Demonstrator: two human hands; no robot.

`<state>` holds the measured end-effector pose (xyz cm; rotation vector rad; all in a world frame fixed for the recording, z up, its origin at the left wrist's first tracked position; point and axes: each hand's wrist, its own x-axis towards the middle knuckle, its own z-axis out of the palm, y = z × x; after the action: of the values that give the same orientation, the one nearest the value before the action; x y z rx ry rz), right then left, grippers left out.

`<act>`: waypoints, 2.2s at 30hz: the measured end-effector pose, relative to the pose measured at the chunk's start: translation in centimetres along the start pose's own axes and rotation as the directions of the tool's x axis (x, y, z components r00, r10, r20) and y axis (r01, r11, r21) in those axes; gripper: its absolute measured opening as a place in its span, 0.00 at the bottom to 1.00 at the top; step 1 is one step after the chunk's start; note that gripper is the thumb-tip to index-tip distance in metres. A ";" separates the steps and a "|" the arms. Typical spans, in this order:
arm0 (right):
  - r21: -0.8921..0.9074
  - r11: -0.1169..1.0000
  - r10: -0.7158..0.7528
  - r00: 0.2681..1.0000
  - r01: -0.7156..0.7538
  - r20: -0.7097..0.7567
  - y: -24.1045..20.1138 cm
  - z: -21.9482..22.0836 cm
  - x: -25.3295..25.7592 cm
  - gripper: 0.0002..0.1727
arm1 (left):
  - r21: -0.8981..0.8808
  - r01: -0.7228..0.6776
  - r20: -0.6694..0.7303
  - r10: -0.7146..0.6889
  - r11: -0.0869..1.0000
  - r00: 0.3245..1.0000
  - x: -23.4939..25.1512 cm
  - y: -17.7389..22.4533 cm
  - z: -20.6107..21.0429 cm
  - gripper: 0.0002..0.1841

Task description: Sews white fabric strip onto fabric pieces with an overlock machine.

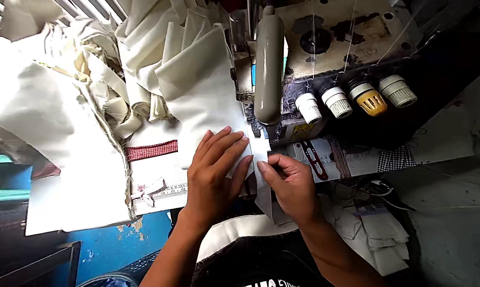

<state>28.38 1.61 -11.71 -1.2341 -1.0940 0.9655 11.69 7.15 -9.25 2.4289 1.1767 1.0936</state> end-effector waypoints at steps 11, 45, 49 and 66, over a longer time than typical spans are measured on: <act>-0.167 0.985 -0.033 0.999 0.035 0.012 0.0 -0.5 -2.5 0.10 | 0.114 0.008 -0.004 -0.007 0.993 1.000 -1.9 1.5 -0.2 0.12; -0.888 0.443 -0.127 0.989 0.123 0.074 1.9 -9.6 -1.1 0.23 | -0.339 0.531 0.091 -0.534 0.777 0.840 -4.2 4.5 3.0 0.17; -0.929 0.346 -0.096 0.990 0.132 0.105 -0.2 -10.4 -1.4 0.19 | -0.639 0.562 0.150 -0.632 0.525 0.761 -3.1 4.3 4.4 0.13; -0.672 0.483 -0.492 0.809 0.561 0.322 -2.0 -4.3 4.6 0.13 | -0.857 0.492 0.290 -0.648 0.151 0.705 -0.1 6.6 1.8 0.08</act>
<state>33.55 4.88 -9.24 -1.3409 -1.9218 0.0274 16.78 2.92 -7.36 0.8816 0.9727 1.1696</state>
